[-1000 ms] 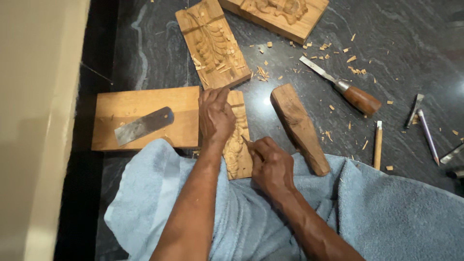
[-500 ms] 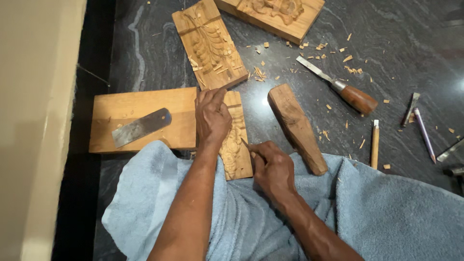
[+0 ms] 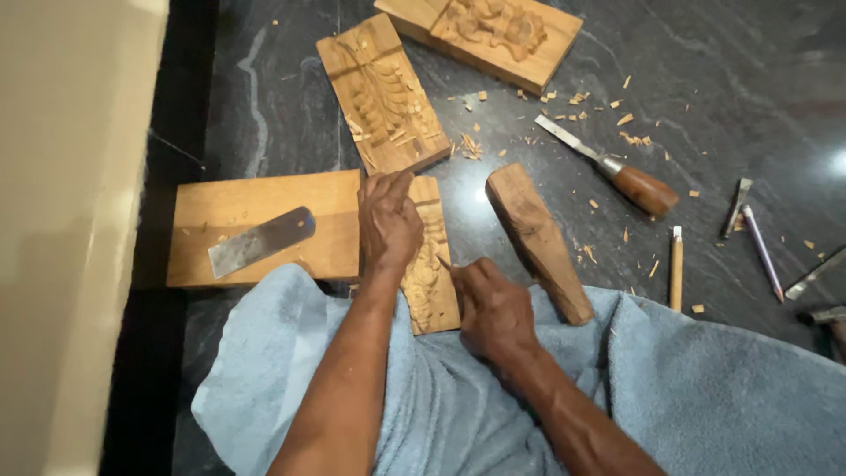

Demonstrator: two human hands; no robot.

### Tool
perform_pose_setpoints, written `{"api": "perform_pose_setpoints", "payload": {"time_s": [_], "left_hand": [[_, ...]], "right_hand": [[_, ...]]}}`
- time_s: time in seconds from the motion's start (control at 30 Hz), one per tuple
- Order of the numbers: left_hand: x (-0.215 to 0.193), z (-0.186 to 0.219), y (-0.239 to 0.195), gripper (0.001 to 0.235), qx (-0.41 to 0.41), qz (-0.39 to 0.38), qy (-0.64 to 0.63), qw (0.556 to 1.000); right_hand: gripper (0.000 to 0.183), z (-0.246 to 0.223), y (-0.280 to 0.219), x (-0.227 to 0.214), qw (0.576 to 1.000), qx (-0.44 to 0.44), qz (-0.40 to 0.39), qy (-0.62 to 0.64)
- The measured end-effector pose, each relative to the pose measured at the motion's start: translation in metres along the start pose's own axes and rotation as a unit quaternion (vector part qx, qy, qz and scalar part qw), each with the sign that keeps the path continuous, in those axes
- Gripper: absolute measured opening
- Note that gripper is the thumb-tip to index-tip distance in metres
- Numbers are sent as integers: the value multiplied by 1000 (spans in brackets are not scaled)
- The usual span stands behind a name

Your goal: The person carves a design into a rectangular wooden block using a chisel and a wooden mallet. They repeatedly strike the chisel to remove wood shavings and refine the carved pattern.

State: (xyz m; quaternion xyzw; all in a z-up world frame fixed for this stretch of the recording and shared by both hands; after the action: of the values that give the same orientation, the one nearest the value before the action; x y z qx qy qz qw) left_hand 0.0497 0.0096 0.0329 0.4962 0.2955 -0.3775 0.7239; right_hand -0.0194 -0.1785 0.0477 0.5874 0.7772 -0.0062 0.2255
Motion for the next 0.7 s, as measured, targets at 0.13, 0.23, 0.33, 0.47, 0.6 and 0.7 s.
{"api": "perform_pose_setpoints", "payload": {"time_s": [0.13,0.23,0.33,0.47,0.6,0.7], "left_hand": [[3,-1,-7,35,12,10,-2,1000],[5,-4,-4,35,11,8,6,1000],[7,-2,-2,35,2,11,1,1000],[2,-3,-5,33,5,18,-5,1000],[2,-2,-4,32,-2,14,-2,1000],[0,-1,-4,32,3,29,-4,1000]], "right_hand": [[20,0,-8,-6,991,18,76,-113],[17,4,-8,-24,987,42,149,-40],[18,2,-8,-30,990,37,136,-26],[20,-6,-10,-17,995,0,84,-58],[23,2,-7,-16,993,25,63,-92],[28,9,1,-27,993,24,113,-33]]}}
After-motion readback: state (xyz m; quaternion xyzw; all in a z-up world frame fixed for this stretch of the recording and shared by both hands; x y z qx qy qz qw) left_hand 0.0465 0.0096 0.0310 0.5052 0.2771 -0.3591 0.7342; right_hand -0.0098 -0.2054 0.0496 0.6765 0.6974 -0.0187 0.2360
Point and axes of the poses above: each hand's wrist, its own y-axis towards the middle knuckle, its own x-axis out of the palm, z = x × y, the point moved 6 cm from there along y, towards the middle knuckle, and after that the axes turned 12 degrees about y, right-handed, at the moved point
